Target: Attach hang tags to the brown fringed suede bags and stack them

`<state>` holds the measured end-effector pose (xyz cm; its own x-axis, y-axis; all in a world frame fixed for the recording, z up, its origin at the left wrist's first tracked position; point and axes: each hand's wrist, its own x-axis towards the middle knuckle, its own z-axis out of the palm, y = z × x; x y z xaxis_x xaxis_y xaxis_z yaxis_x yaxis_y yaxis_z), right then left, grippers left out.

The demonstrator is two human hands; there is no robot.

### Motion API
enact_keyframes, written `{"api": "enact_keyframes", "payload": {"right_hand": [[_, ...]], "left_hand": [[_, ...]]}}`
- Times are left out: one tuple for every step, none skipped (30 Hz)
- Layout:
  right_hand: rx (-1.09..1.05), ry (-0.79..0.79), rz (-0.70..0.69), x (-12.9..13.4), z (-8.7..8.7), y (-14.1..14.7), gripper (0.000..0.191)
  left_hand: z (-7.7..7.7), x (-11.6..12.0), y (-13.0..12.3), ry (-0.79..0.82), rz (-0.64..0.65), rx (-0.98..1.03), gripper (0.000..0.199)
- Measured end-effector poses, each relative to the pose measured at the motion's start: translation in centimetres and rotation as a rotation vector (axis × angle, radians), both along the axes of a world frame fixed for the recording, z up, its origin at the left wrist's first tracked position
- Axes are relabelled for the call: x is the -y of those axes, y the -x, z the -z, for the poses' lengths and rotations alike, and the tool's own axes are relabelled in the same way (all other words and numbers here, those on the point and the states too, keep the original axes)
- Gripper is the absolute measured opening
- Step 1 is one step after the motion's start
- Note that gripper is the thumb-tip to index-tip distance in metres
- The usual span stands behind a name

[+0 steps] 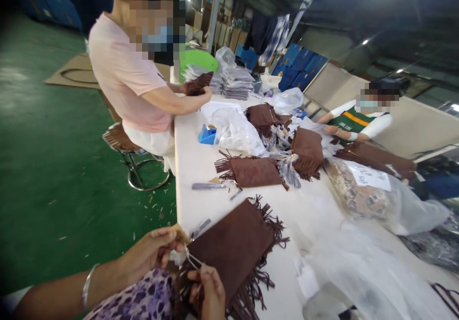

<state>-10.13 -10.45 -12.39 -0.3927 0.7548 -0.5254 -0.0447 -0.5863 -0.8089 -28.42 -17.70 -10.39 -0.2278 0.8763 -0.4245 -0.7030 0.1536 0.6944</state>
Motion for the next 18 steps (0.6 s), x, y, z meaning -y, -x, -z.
{"api": "enact_keyframes", "payload": {"right_hand": [[0.047,-0.036,0.011,0.1,-0.3,0.0,0.05],[0.088,-0.066,0.022,0.2,-0.6,0.0,0.052],[0.127,-0.091,0.034,0.3,-0.9,-0.1,0.055],[0.163,-0.116,0.047,0.3,-1.2,-0.4,0.06],[0.205,-0.146,0.06,0.3,-1.5,-0.8,0.064],[0.257,-0.184,0.074,0.1,-1.7,-1.4,0.067],[0.326,-0.232,0.091,-0.3,-1.8,-2.2,0.067],[0.411,-0.289,0.114,-0.7,-1.7,-3.1,0.067],[0.509,-0.352,0.143,-1.3,-1.6,-4.0,0.066],[0.616,-0.415,0.174,-1.8,-1.4,-4.9,0.066],[0.715,-0.471,0.201,-2.4,-1.1,-5.7,0.068],[0.792,-0.513,0.218,-2.9,-0.8,-6.2,0.072],[0.843,-0.538,0.225,-3.4,-0.5,-6.5,0.078],[0.865,-0.546,0.223,-3.6,-0.3,-6.6,0.085],[0.868,-0.538,0.224,-3.8,-0.1,-6.4,0.091],[0.856,-0.514,0.233,-3.8,-0.1,-6.1,0.096],[0.824,-0.475,0.251,-3.7,-0.2,-5.7,0.096],[0.759,-0.42,0.27,-3.6,-0.5,-5.3,0.092]], "left_hand": [[0.0,0.2,0.3,0.009,-0.053,0.079,0.041],[0.1,0.5,0.9,0.021,-0.096,0.143,0.036],[0.1,0.8,1.6,0.03,-0.121,0.188,0.034],[0.1,1.2,2.5,0.04,-0.136,0.21,0.032],[0.1,1.6,3.5,0.058,-0.141,0.205,0.03],[0.1,2.1,4.7,0.085,-0.137,0.173,0.03],[0.2,2.5,5.9,0.128,-0.132,0.116,0.029],[0.2,2.8,7.1,0.185,-0.136,0.038,0.029],[0.3,3.0,8.2,0.254,-0.167,-0.059,0.03],[0.3,3.0,9.0,0.323,-0.227,-0.176,0.032],[0.3,2.8,9.6,0.372,-0.3,-0.309,0.035],[0.3,2.4,9.8,0.387,-0.368,-0.454,0.038],[0.2,1.7,9.7,0.365,-0.404,-0.6,0.038],[0.0,0.9,9.2,0.311,-0.39,-0.739,0.035],[-0.3,0.0,8.4,0.235,-0.326,-0.86,0.031],[-0.7,-1.1,7.3,0.149,-0.219,-0.96,0.027],[-1.2,-2.0,6.1,0.066,-0.09,-1.044,0.027],[-1.7,-2.9,4.8,-0.012,0.054,-1.117,0.029]]}}
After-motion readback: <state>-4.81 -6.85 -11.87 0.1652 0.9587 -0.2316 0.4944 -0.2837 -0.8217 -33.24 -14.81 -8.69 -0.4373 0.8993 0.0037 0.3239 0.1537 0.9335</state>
